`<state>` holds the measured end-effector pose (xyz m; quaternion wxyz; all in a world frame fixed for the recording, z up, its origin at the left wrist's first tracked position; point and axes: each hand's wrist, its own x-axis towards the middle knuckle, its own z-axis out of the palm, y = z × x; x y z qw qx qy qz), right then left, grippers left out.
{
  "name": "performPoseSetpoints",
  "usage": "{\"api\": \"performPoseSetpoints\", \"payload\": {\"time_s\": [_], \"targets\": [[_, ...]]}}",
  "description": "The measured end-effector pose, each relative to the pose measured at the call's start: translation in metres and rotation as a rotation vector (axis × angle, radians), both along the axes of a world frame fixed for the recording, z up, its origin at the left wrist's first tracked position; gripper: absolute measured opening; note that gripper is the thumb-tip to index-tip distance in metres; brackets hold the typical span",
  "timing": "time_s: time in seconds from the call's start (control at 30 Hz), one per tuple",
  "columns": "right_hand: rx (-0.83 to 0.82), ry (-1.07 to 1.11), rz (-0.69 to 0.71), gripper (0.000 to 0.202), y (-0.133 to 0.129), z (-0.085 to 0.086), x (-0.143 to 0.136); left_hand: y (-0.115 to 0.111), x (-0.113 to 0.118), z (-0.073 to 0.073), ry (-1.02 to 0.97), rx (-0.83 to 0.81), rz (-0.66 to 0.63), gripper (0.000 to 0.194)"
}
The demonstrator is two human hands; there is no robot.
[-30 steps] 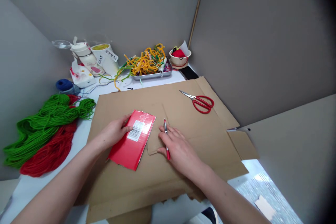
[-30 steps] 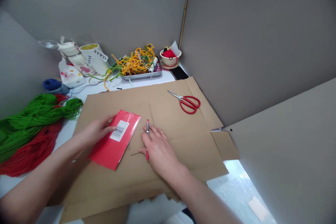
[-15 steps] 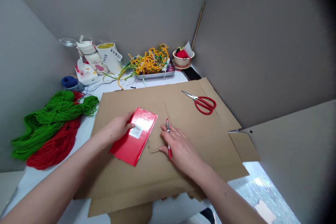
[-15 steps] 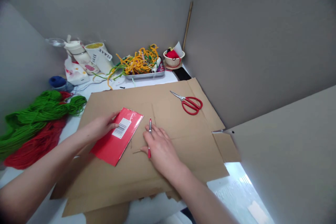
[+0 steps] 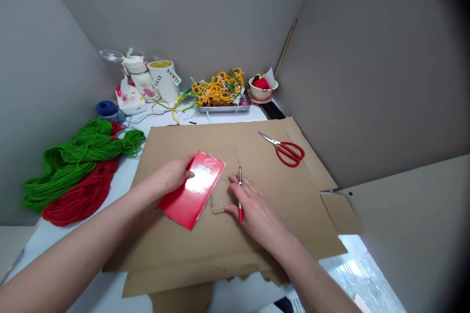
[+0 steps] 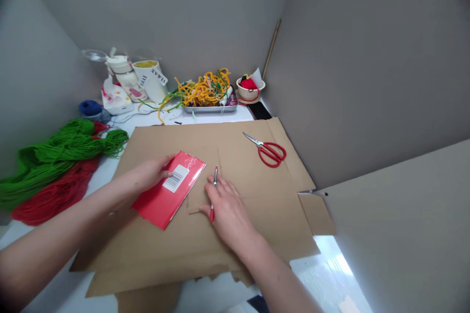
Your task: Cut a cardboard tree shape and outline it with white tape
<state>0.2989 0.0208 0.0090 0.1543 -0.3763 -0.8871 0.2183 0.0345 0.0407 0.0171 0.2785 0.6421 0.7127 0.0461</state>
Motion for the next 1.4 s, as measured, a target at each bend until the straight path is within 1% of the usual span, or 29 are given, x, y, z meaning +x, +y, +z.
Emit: {"api": "performPoseSetpoints", "payload": {"time_s": [0.13, 0.27, 0.37, 0.47, 0.57, 0.6, 0.67, 0.73, 0.77, 0.87, 0.93, 1.03, 1.13, 1.4], "targets": [[0.017, 0.027, 0.041, 0.037, 0.0, 0.002, -0.011, 0.0, 0.0, -0.001, -0.01, 0.011, -0.009, 0.06], [0.018, 0.026, 0.067, 0.051, 0.002, -0.006, -0.022, -0.001, 0.001, 0.002, -0.039, 0.039, -0.027, 0.059], [0.02, 0.029, 0.063, 0.046, 0.002, -0.013, -0.024, -0.003, 0.002, 0.006, -0.018, 0.036, -0.029, 0.056], [0.02, 0.032, 0.06, 0.042, 0.002, -0.017, -0.024, -0.005, 0.005, 0.01, 0.067, 0.048, -0.046, 0.05], [0.022, 0.032, 0.059, 0.042, 0.002, -0.017, -0.023, -0.009, 0.01, 0.013, 0.232, 0.076, -0.084, 0.037], [0.024, 0.032, 0.06, 0.042, 0.002, -0.017, -0.023, -0.01, 0.011, 0.013, 0.282, 0.083, -0.094, 0.036], [0.028, 0.029, 0.061, 0.041, 0.003, -0.017, -0.023, -0.013, 0.014, 0.015, 0.334, 0.116, -0.095, 0.039], [0.03, 0.022, 0.059, 0.039, 0.002, -0.017, -0.024, -0.014, 0.016, 0.016, 0.305, 0.176, -0.105, 0.047], [0.03, 0.019, 0.056, 0.038, 0.002, -0.017, -0.024, -0.015, 0.018, 0.015, 0.267, 0.22, -0.133, 0.05], [0.03, 0.01, 0.056, 0.038, 0.002, -0.017, -0.024, -0.012, 0.022, 0.01, 0.143, 0.342, -0.31, 0.05], [0.033, 0.005, 0.06, 0.037, 0.002, -0.018, -0.024, -0.009, 0.024, 0.004, 0.109, 0.373, -0.397, 0.05], [0.035, 0.003, 0.061, 0.037, 0.002, -0.02, -0.023, -0.004, 0.023, -0.007, 0.109, 0.328, -0.446, 0.051], [0.028, 0.014, 0.06, 0.036, 0.003, -0.021, -0.023, 0.0, 0.02, -0.013, 0.102, 0.278, -0.477, 0.05], [-0.03, 0.103, 0.054, 0.028, 0.003, -0.019, -0.023, 0.003, 0.016, -0.016, -0.017, 0.27, -0.524, 0.05]]}}
